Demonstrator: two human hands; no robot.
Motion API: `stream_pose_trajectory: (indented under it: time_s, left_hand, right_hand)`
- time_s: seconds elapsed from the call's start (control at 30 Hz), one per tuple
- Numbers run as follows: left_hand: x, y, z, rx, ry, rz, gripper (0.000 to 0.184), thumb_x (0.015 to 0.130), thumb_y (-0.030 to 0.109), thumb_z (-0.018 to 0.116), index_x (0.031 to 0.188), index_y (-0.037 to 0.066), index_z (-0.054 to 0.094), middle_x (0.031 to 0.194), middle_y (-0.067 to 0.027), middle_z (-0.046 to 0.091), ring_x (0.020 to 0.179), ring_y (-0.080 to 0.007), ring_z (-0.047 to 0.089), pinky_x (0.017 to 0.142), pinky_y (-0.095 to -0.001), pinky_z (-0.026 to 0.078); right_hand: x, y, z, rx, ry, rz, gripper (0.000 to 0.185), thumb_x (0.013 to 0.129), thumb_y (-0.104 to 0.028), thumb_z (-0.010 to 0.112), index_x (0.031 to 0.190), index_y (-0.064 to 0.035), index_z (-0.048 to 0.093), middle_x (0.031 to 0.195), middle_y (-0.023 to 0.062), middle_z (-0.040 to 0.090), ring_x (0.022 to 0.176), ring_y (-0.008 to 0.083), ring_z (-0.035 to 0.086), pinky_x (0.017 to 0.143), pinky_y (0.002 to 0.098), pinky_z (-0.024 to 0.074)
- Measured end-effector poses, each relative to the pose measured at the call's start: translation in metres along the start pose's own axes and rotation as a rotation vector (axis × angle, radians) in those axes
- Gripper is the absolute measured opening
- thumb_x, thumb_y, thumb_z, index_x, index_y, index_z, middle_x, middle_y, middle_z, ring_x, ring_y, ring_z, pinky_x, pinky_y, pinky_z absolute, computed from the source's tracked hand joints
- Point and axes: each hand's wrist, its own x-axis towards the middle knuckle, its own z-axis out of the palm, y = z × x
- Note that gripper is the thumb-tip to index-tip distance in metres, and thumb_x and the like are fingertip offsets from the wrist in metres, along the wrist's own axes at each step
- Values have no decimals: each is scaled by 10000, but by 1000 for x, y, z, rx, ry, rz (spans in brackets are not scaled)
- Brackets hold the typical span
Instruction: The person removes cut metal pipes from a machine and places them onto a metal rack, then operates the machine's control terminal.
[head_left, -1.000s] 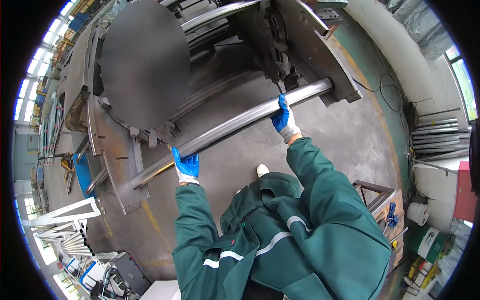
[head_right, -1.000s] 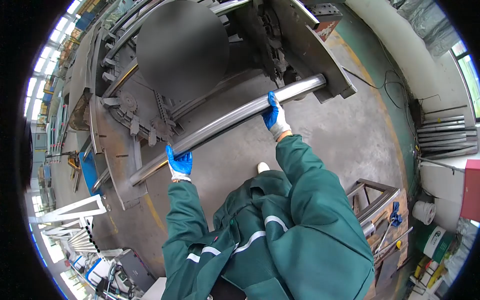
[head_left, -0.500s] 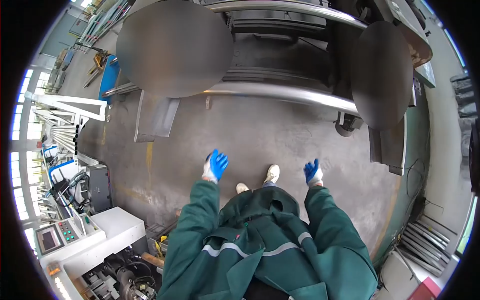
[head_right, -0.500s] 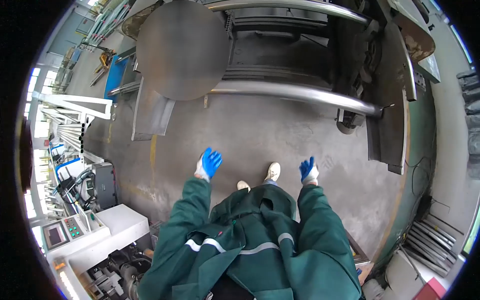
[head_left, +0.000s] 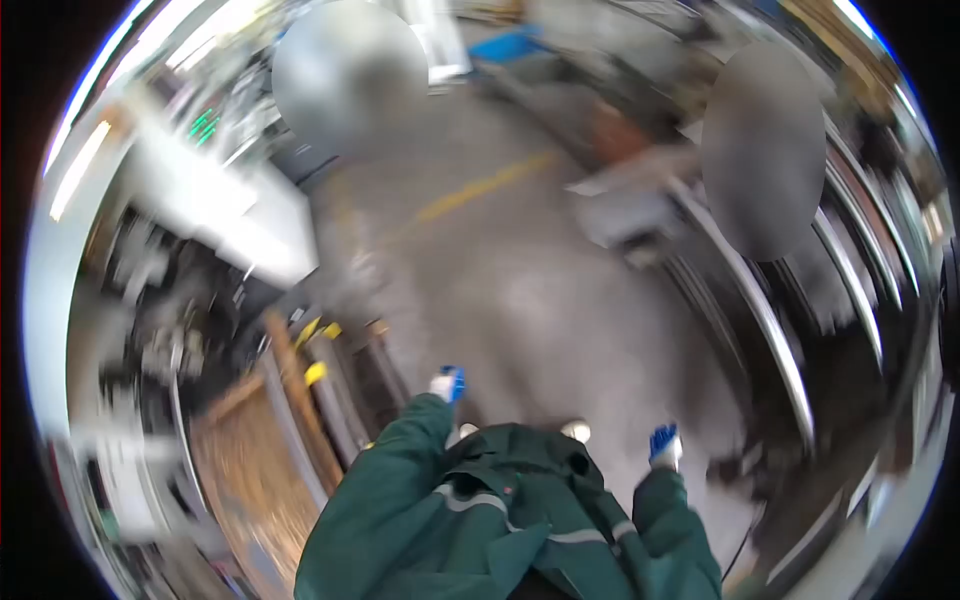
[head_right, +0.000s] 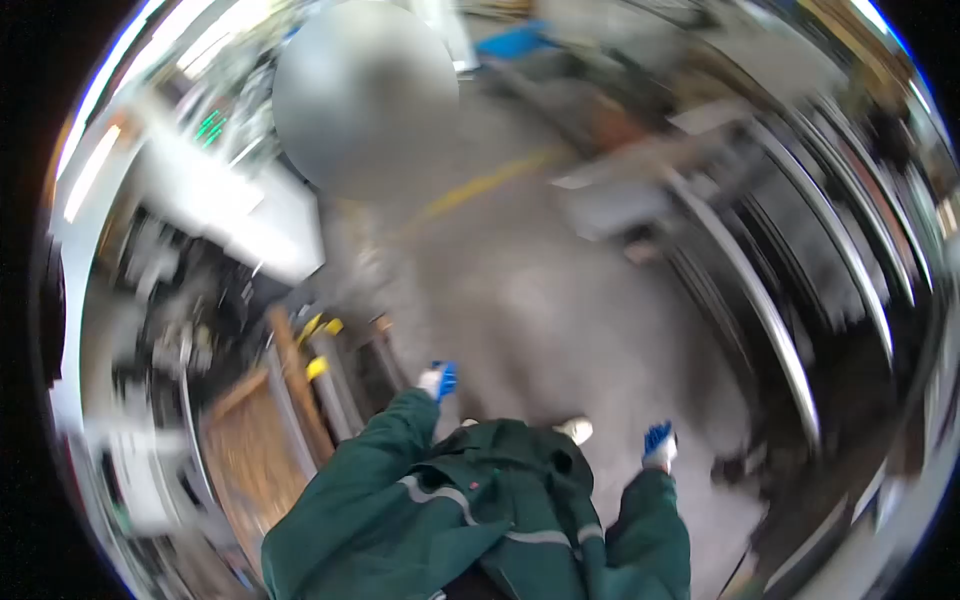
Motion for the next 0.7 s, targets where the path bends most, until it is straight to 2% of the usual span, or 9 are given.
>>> stream_pose_trajectory:
  time_s: [0.03, 0.1, 0.17, 0.3, 0.4, 0.43, 0.5, 0.57, 0.7]
  left_hand:
    - [1, -11, -16, 120, 99, 26, 204, 883, 307, 611, 744, 168, 557, 578, 32, 482, 469, -104, 458, 408, -291, 361]
    - [-7, -14, -42, 124, 217, -42, 292, 832, 327, 671, 916, 52, 617, 648, -22, 573, 522, -160, 548, 464, -322, 451]
    - [-12, -21, -84, -13, 210, 96, 266, 830, 310, 671, 914, 64, 614, 633, -26, 556, 502, -146, 529, 444, -310, 437]
    - [-47, -50, -172, -289, 214, -93, 205, 890, 306, 596, 743, 191, 511, 583, 45, 452, 445, -99, 415, 393, -264, 314]
    - [-61, -95, -253, -447, 122, 2, 205, 901, 328, 564, 762, 180, 537, 651, 10, 511, 532, -136, 516, 448, -286, 391]
    - [-74, -97, -261, -487, 253, 2, 208, 920, 338, 523, 855, 150, 583, 713, -15, 559, 591, -169, 573, 494, -302, 462]
    - [-105, -73, -268, -583, 443, -55, 225, 906, 244, 540, 697, 186, 480, 568, 21, 433, 443, -110, 435, 372, -273, 317]
    - [-109, -98, -288, -735, 439, -9, 142, 911, 280, 550, 820, 171, 538, 627, -2, 486, 493, -131, 496, 392, -271, 367]
    - [-127, -100, -290, -822, 572, -63, 242, 918, 308, 549, 1056, 112, 583, 940, -82, 630, 830, -253, 647, 699, -365, 542]
  right_hand:
    - [21, -1, 12, -38, -253, 37, 243, 924, -385, 560, 1018, -167, 609, 857, -26, 599, 791, 152, 579, 726, 325, 475]
    - [-10, 7, 97, -166, -177, 5, 219, 917, -378, 565, 1017, -187, 606, 854, -36, 598, 799, 160, 581, 741, 336, 474]
    - [-15, 35, 163, -370, -230, 69, 204, 923, -359, 550, 1023, -189, 601, 863, -30, 604, 815, 173, 588, 752, 336, 474]
    - [-63, 122, 257, -594, -345, 176, 303, 897, -333, 586, 1095, -104, 584, 902, 32, 626, 886, 201, 608, 746, 385, 501]
    - [-148, 190, 343, -811, -496, 160, 313, 883, -248, 610, 1124, -52, 567, 894, 65, 626, 827, 215, 632, 681, 350, 521]
    - [-167, 208, 367, -867, -590, 146, 304, 880, -218, 614, 1122, -41, 564, 894, 75, 626, 793, 218, 640, 649, 331, 523]
    - [-185, 246, 408, -930, -832, 176, 292, 899, -216, 599, 1140, -59, 547, 877, 65, 622, 744, 202, 646, 641, 301, 544]
    - [-214, 277, 452, -1024, -873, 181, 295, 881, -201, 621, 1116, -33, 562, 836, 56, 624, 711, 190, 640, 626, 301, 531]
    - [-226, 342, 515, -1170, -1004, 124, 280, 855, -193, 645, 1067, -17, 591, 783, 49, 619, 675, 167, 618, 606, 294, 509]
